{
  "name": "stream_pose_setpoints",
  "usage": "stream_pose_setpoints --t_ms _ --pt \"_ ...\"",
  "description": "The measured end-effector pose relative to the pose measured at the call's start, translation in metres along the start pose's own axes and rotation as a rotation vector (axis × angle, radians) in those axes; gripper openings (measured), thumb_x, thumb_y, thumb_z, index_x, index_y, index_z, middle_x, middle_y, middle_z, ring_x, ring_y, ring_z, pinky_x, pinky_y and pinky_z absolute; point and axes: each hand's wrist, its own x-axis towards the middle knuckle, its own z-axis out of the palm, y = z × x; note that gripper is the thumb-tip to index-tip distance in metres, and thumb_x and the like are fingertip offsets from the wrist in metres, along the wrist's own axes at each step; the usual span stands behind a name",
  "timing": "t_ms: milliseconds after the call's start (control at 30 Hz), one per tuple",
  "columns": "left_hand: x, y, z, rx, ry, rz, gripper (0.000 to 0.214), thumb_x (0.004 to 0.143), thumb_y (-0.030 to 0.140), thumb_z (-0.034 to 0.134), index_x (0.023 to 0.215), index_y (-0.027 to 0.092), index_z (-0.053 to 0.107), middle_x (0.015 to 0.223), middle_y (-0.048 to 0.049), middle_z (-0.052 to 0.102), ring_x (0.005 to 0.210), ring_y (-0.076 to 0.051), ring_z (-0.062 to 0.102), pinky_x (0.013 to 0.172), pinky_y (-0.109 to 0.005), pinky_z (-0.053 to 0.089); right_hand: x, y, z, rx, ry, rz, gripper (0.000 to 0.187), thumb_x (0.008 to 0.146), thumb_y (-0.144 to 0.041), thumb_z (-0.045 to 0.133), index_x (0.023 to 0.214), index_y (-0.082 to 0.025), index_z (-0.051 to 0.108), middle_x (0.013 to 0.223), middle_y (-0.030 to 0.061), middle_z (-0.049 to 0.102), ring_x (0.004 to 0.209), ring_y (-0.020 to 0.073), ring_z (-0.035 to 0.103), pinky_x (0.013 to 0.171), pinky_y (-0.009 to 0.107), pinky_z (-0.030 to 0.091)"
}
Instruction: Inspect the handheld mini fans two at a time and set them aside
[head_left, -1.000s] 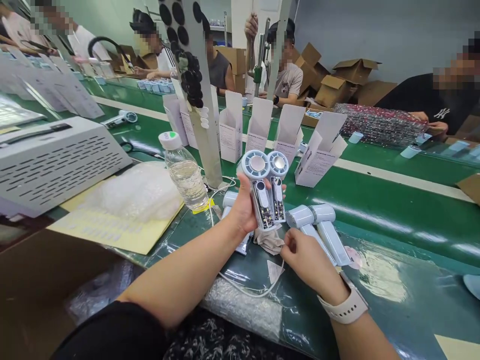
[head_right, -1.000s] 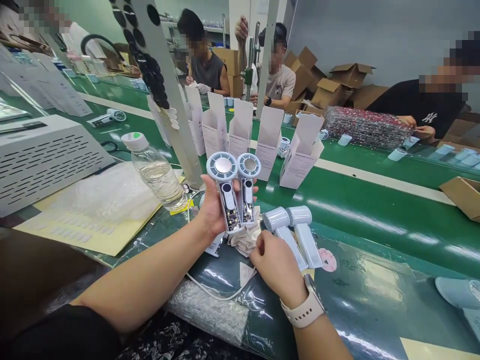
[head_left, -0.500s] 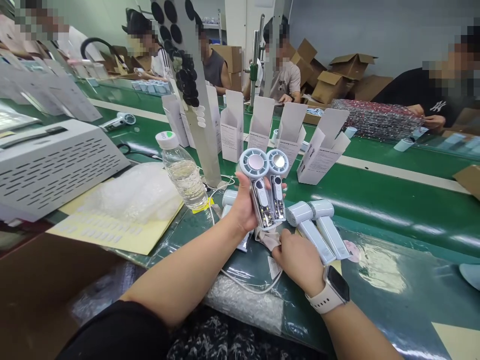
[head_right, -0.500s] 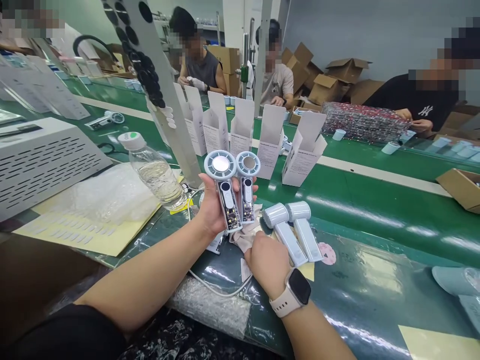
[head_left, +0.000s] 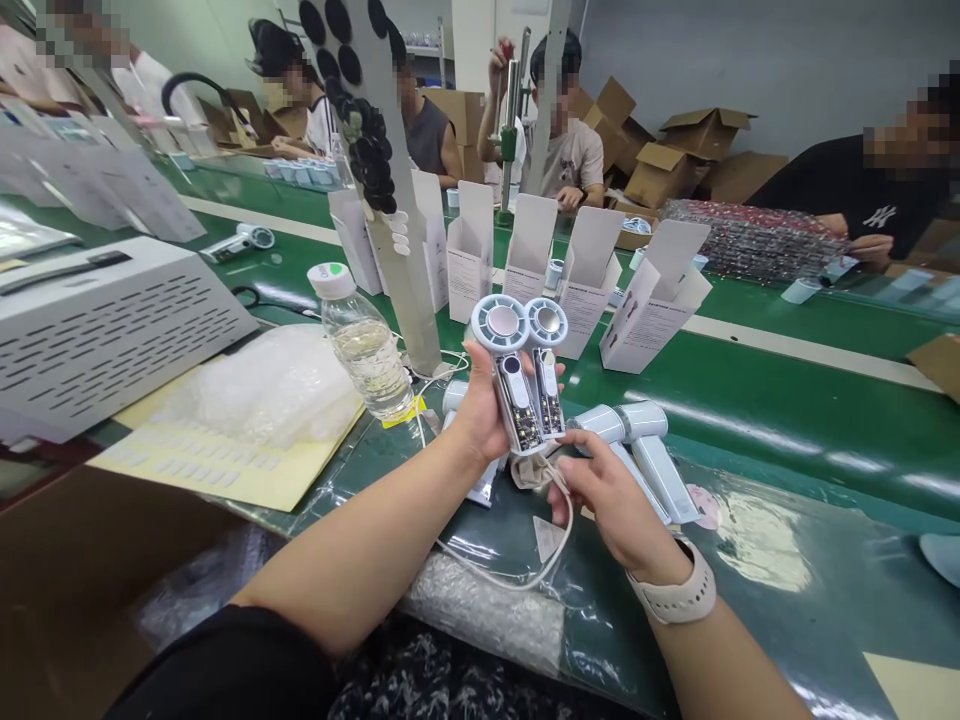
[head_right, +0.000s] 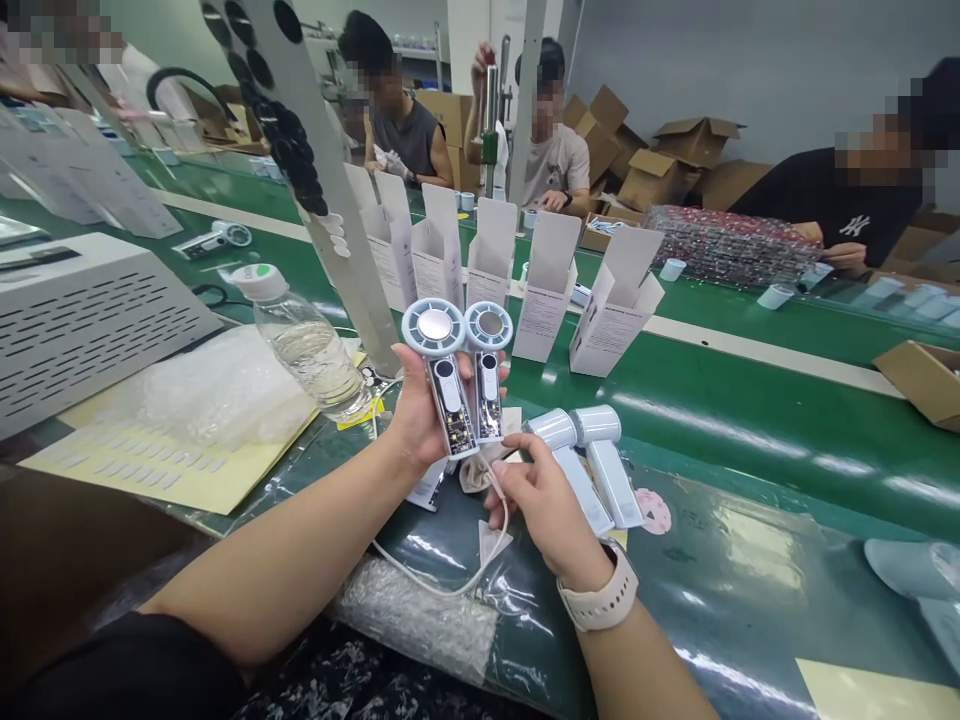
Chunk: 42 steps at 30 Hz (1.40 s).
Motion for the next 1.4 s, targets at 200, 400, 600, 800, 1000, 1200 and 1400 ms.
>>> stream_pose_setpoints --t_ms 200,400,600,800,1000,1200,1400 --pt "0.004 0.005 -0.003 0.019 0.01 0.041 0.07 0.058 0.087 0.067 0.063 0.017 0.061 0.095 -0.0089 0.074 0.095 -0.027 0.072 0.082 -0.036 0.059 -0.003 -0.003 -0.002 -0.046 -0.036 0.03 0.056 0.08 -0.071 0.064 0.09 -0.016 0.067 0.046 -0.0053 0.051 0.039 0.0123 0.048 0.042 0.025 0.041" --pt "0.005 0.005 -0.004 0.022 0.043 0.047 0.07 0.061 0.087 0.065 0.062 0.017 0.063 0.092 -0.0091 0.074 0.097 -0.027 0.071 0.081 -0.036 0.059 0.0 0.004 -0.001 -0.234 -0.018 -0.17 0.044 0.089 -0.059 0.059 0.095 -0.018 0.074 0.066 0.0009 0.06 0.054 0.0155 0.055 0.056 0.031 0.048" --pt "0.005 0.002 -0.004 0.02 0.056 0.037 0.071 0.06 0.088 0.064 0.062 0.018 0.064 0.088 -0.0082 0.074 0.093 -0.025 0.072 0.08 -0.035 0.058 -0.003 0.0 0.006 -0.477 0.252 -0.435 0.033 0.09 -0.048 0.06 0.077 -0.02 0.071 0.097 0.0103 0.066 0.096 0.0259 0.061 0.087 0.041 0.049" --pt "0.003 -0.001 -0.004 0.013 0.06 0.011 0.072 0.058 0.089 0.064 0.063 0.018 0.064 0.083 -0.0081 0.074 0.082 -0.024 0.072 0.074 -0.035 0.058 0.0 0.004 0.019 -0.004 -0.003 -0.124 0.047 0.081 -0.066 0.066 0.078 -0.019 0.064 0.055 -0.0033 0.054 0.049 0.0122 0.049 0.048 0.025 0.04" --pt "-0.003 -0.005 0.002 0.047 0.018 -0.046 0.071 0.05 0.087 0.071 0.063 0.017 0.063 0.088 -0.0098 0.075 0.094 -0.029 0.073 0.081 -0.038 0.059 -0.003 0.0 0.02 0.038 -0.069 -0.071 0.044 0.078 -0.061 0.071 0.076 -0.018 0.061 0.049 -0.0052 0.054 0.044 0.0101 0.047 0.046 0.023 0.04" --pt "-0.004 -0.006 0.002 0.032 0.031 -0.059 0.07 0.056 0.087 0.068 0.063 0.017 0.064 0.085 -0.0091 0.075 0.096 -0.028 0.072 0.083 -0.037 0.058 -0.008 -0.002 0.023 0.007 -0.052 -0.11 0.045 0.079 -0.063 0.07 0.074 -0.019 0.06 0.049 -0.0037 0.057 0.044 0.0117 0.052 0.047 0.025 0.044" --pt "-0.008 -0.013 0.001 0.097 0.064 0.053 0.07 0.047 0.085 0.073 0.065 0.018 0.065 0.086 -0.0092 0.074 0.085 -0.025 0.07 0.073 -0.033 0.055 -0.009 0.011 0.036 0.116 0.078 -0.107 0.05 0.082 -0.071 0.063 0.078 -0.021 0.055 0.043 -0.0086 0.047 0.035 0.0099 0.04 0.039 0.023 0.033"
